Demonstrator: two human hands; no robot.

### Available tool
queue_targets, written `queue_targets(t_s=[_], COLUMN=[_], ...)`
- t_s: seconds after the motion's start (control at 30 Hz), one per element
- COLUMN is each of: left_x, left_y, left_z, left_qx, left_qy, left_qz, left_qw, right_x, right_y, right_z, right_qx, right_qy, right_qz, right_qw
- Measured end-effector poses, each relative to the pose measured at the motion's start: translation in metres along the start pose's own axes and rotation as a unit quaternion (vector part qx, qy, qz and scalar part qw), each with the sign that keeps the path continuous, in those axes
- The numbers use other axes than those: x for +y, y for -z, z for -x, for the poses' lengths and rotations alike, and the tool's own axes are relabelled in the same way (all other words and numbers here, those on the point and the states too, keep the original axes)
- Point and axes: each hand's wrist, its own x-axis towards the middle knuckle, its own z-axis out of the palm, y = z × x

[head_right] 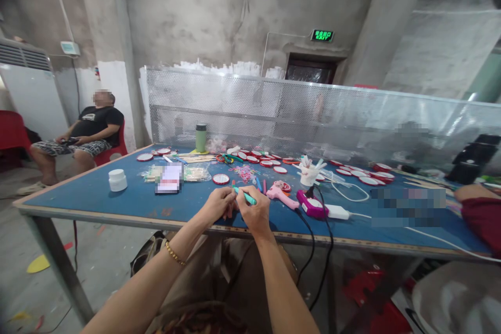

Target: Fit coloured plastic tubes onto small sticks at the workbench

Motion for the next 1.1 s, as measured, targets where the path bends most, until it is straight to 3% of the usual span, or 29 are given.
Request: queue_targets(t_s=[1.1], left_x=[0.0001], left_y=[0.0002], left_z=[-0.0002], left_qx=[-0.002], left_qy=[-0.008], left_qz=[0.001], left_qw=[1.000], right_x=[-0.0020], right_y=[0.0009], right_z=[-0.0004], right_qx=[0.001], right_qy=[0.017], right_qz=[0.000], right_qw=[1.000])
